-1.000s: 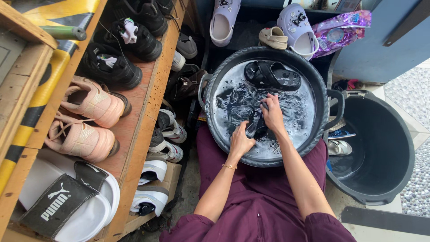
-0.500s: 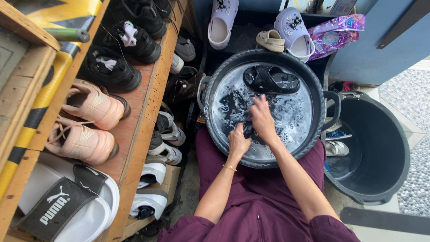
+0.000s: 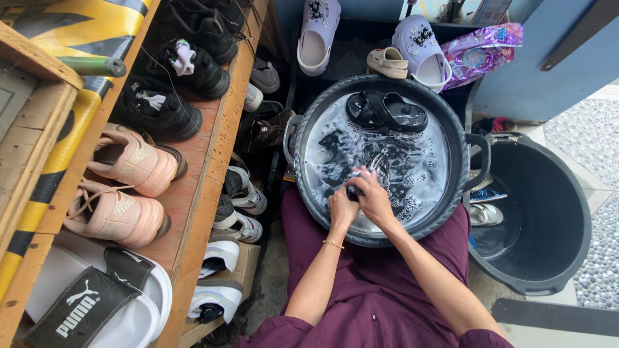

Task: The person washes black sandals in a basin of soapy water by hand with a cloth, scrubbing the surfaces and then setting them aside.

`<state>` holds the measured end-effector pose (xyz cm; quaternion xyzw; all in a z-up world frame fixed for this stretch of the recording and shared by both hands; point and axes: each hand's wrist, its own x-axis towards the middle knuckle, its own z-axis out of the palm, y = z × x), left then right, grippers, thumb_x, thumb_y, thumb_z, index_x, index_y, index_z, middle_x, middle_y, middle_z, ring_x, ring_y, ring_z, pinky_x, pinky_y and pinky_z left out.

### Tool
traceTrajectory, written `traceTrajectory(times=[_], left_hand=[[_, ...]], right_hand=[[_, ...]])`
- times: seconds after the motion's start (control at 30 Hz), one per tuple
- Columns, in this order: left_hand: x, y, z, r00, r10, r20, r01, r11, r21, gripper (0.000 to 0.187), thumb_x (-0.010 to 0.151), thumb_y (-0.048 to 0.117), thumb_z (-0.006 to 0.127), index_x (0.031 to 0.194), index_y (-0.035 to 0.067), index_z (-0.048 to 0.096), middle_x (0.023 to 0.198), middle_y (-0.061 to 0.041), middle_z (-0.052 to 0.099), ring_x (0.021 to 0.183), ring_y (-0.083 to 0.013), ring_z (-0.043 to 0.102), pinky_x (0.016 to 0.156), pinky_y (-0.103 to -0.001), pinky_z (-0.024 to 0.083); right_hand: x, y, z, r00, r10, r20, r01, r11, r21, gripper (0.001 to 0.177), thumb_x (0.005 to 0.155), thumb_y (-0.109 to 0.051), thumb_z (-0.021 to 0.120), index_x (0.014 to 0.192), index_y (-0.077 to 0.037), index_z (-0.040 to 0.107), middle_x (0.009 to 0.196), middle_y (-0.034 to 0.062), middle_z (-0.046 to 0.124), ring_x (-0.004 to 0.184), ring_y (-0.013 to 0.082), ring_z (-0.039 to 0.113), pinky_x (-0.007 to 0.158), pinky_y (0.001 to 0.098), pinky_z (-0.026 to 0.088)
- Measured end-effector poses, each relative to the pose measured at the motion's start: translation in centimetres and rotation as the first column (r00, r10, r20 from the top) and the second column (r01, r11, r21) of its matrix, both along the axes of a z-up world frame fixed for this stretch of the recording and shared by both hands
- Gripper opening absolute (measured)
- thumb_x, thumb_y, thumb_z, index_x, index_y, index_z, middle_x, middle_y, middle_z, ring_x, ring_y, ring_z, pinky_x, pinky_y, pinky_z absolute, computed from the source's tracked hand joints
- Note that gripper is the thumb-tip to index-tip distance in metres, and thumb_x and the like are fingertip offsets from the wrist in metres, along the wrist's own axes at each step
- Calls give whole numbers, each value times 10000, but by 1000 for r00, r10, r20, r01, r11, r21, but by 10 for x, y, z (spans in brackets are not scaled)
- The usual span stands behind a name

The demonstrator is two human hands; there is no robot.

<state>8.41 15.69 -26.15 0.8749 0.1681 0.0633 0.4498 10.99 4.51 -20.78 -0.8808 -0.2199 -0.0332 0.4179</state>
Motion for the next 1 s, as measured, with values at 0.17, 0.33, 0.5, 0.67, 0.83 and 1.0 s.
traceTrajectory(times=[0.17,0.33,0.5,0.67,0.83,1.0], left_hand=[[-9,-3,20,997,-72,22,73,996,-51,476,716,134,855,1163,66,706,983,-227,746,950,-423,711,833,-479,560],[-14,-3,47,996,-88,10,89,992,-88,589,648,108,852,1204,53,667,1017,-198,753,965,-384,738,851,-444,577],[-11,-4,38,998,-31,-53,28,998,-49,559,688,147,873,1185,11,655,1001,-234,742,968,-408,724,864,-454,570],[-5,0,17,998,33,-59,-42,987,-158,463,759,198,848,1151,17,679,1013,-248,748,990,-421,723,874,-475,563],[-7,-2,25,998,2,-70,-14,986,-169,580,677,181,861,1186,1,650,1066,-258,737,1029,-417,713,924,-458,547],[-4,1,30,994,-48,-98,25,975,-222,581,659,186,860,1175,-12,678,1112,-219,756,1047,-352,725,965,-414,538]], right_hand=[[18,-1,2,957,-65,283,103,987,-124,457,823,121,542,1173,-106,726,1506,195,531,1491,465,370,1194,478,362],[76,-12,-9,903,-373,214,371,927,52,367,844,81,557,1137,-73,717,1434,293,515,1330,476,481,1093,484,424],[86,-22,-14,930,-366,-39,368,927,67,364,922,23,561,1231,-112,699,1290,238,612,1173,439,607,1008,482,486],[24,7,-18,979,-154,134,172,975,-137,502,814,89,530,1244,-94,711,1357,246,609,1338,443,517,1070,496,468],[32,5,-20,926,-232,297,284,947,-147,417,891,88,508,1256,-13,682,1404,288,593,1404,509,415,1067,529,449],[96,-25,-23,861,-489,-143,495,869,8,367,948,-6,565,1285,-82,688,1311,221,658,1234,401,626,1062,450,491]])
